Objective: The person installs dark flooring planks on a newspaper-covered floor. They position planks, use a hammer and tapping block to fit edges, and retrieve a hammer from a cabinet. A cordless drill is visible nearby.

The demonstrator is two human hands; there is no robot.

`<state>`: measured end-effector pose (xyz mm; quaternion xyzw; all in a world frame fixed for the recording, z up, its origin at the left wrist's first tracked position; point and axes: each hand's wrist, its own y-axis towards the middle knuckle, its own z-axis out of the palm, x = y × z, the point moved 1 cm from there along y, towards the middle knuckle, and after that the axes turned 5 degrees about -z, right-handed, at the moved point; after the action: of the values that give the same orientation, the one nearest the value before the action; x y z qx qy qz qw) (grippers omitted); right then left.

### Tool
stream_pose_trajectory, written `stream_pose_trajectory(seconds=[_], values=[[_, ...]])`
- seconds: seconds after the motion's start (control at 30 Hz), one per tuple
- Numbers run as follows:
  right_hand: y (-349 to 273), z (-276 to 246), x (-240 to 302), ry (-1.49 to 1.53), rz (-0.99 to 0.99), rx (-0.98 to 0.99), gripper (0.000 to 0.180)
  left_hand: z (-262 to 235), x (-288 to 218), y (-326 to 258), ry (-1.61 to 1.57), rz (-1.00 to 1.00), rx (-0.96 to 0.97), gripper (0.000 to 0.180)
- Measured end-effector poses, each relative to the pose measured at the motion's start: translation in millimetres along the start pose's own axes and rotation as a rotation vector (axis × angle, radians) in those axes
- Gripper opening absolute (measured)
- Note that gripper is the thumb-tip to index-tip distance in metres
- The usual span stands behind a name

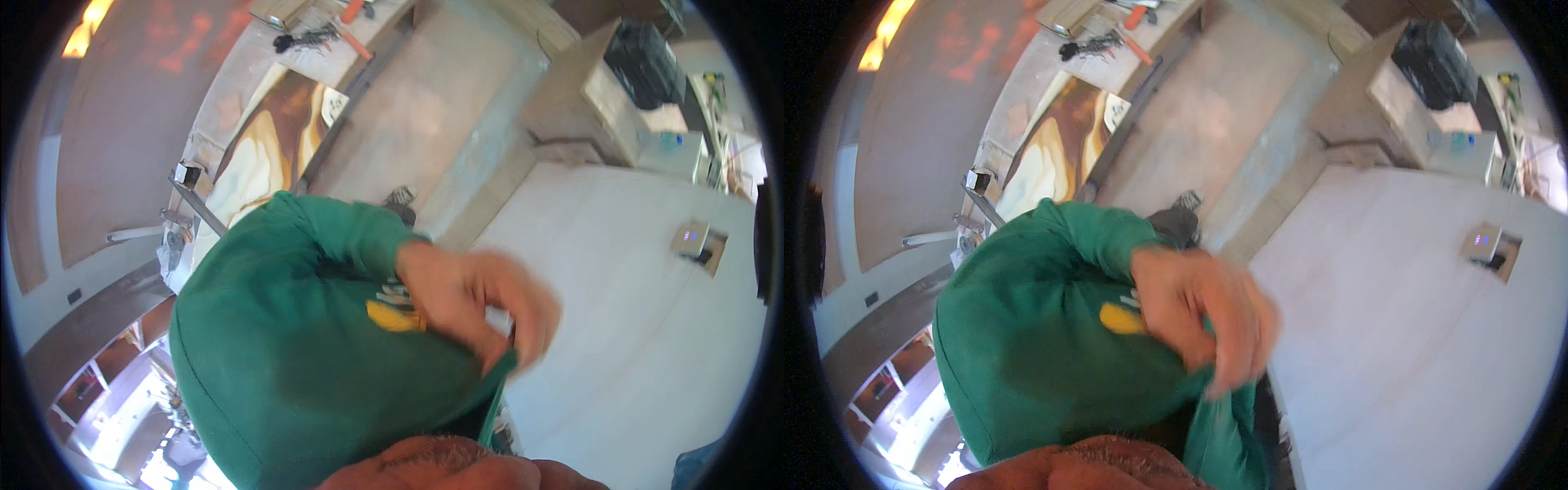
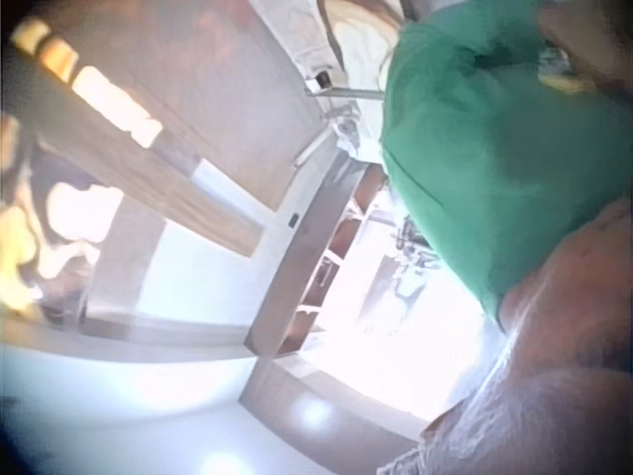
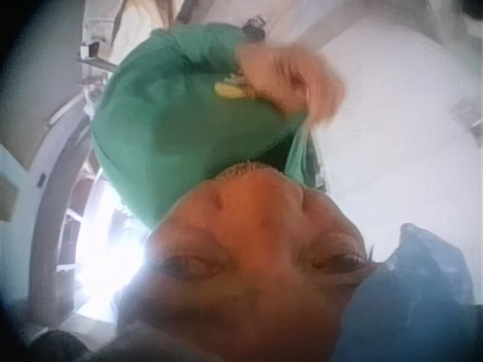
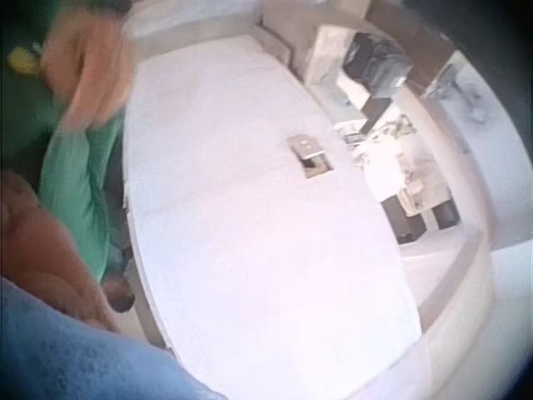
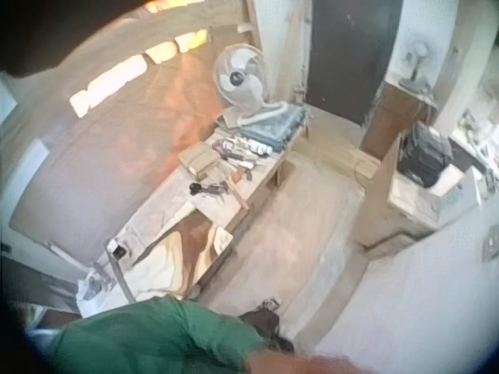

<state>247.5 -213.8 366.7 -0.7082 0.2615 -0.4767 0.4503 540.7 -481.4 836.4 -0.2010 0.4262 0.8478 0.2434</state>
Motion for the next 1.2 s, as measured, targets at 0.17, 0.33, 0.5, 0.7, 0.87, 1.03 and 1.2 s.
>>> stream_pose_trajectory(seconds=[0.17, 0.33, 0.5, 0.7, 0.87, 1.03, 1.2], values=[[42, -21, -11, -0.082, -0.038, -0.075, 0.03, 52, -17, 6, -0.122, 0.096, -0.359, 0.013], [61, -20, 1, -0.101, -0.043, -0.062, 0.024, 76, -17, 21, -0.706, -0.138, -0.216, 0.023], [85, 7, 22, -0.581, -0.606, 0.34, 0.052, 62, -21, 10, -0.62, 0.004, -0.072, 0.047], [44, -16, 86, -0.647, -0.26, 0.297, 0.055, 13, -21, 28, -0.35, 0.498, -0.012, 0.065], [82, -63, 128, -0.528, -0.169, 0.212, 0.053, -36, -57, 47, -0.343, 0.577, -0.003, 0.066], [136, -114, 195, -0.402, -0.161, 0.178, 0.051, -113, -99, 80, -0.315, 0.637, 0.072, 0.068], [168, -123, 309, -0.242, -0.219, -0.004, 0.035, -172, -121, 122, -0.403, 0.589, 0.107, 0.07]])
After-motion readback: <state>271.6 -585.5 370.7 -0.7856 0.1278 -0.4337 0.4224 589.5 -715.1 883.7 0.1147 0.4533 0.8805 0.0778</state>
